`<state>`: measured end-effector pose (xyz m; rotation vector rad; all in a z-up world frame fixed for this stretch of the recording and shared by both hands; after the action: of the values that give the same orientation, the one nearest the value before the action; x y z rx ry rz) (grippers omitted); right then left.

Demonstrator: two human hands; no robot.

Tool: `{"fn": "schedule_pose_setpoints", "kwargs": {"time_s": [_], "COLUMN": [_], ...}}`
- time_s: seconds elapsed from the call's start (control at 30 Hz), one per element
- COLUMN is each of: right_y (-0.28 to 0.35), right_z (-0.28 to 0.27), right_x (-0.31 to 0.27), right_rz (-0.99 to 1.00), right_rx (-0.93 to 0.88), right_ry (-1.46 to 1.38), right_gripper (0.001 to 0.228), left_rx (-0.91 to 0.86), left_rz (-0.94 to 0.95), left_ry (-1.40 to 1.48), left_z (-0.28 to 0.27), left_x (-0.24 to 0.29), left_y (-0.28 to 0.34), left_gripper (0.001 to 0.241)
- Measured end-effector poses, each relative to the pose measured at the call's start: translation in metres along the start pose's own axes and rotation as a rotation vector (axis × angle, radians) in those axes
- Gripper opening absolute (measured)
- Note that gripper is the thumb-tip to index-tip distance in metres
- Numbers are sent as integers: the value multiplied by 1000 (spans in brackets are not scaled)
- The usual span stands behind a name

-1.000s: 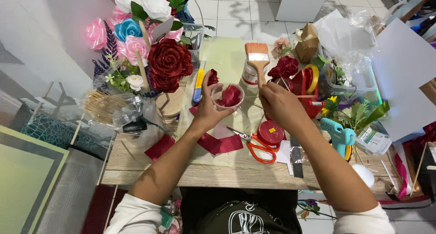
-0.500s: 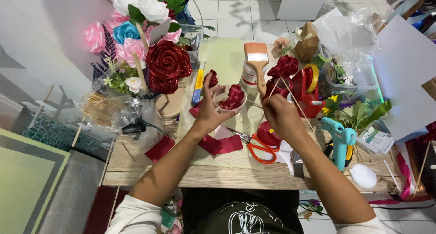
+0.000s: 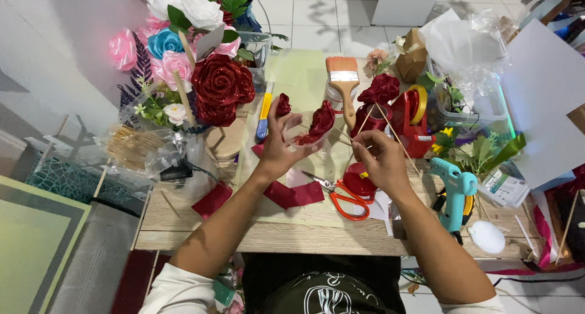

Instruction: The person applies a clear liquid to a red fabric rose using a paintbrush, then dips the rose into a container of red glitter. The person repeats this process with a second rose and places the finished items into a vase.

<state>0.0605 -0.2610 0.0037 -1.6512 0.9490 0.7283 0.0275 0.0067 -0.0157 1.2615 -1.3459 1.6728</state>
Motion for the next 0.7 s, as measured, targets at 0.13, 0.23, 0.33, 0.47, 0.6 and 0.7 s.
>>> {"fn": "schedule_pose_setpoints", "kwargs": {"time_s": [0.13,0.23,0.33,0.47,0.6,0.7], "right_y": [2,3,2,3,2,1], "right_z": [0,1,0,2,2,1], "right_x": [-5,-11,-9,-5,-11,-3], "right_rz": [38,45,-29,-42,-80,-188], "right_rx": [16,-17,12,34,50,108], "right_ry": [-62,-33,8,-28,5,53], "right_gripper": [12,14,14,10,11,11], "left_rx": [-3,-11,-24,-20,-22,-9], "left_rz": [-4,27,20,49,58,40], "left_ry": [23,45,50,91,93,50], "left_z": [2,2,5,5,3,5], "left_x": [4,8,9,4,10,13], "left_y": [3,6,7,6,7,8], "left_gripper": [147,145,146,148,147,147]}}
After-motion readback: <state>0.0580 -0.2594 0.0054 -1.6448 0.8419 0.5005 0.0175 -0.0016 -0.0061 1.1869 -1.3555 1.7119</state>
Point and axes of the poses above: each hand's wrist, its own y-axis away from the middle knuckle, its own z-axis out of the palm, x = y × z, the point moved 1 cm from there along -y, towards the middle knuckle, and after that the axes turned 10 degrees about x, right-handed, at the moved point
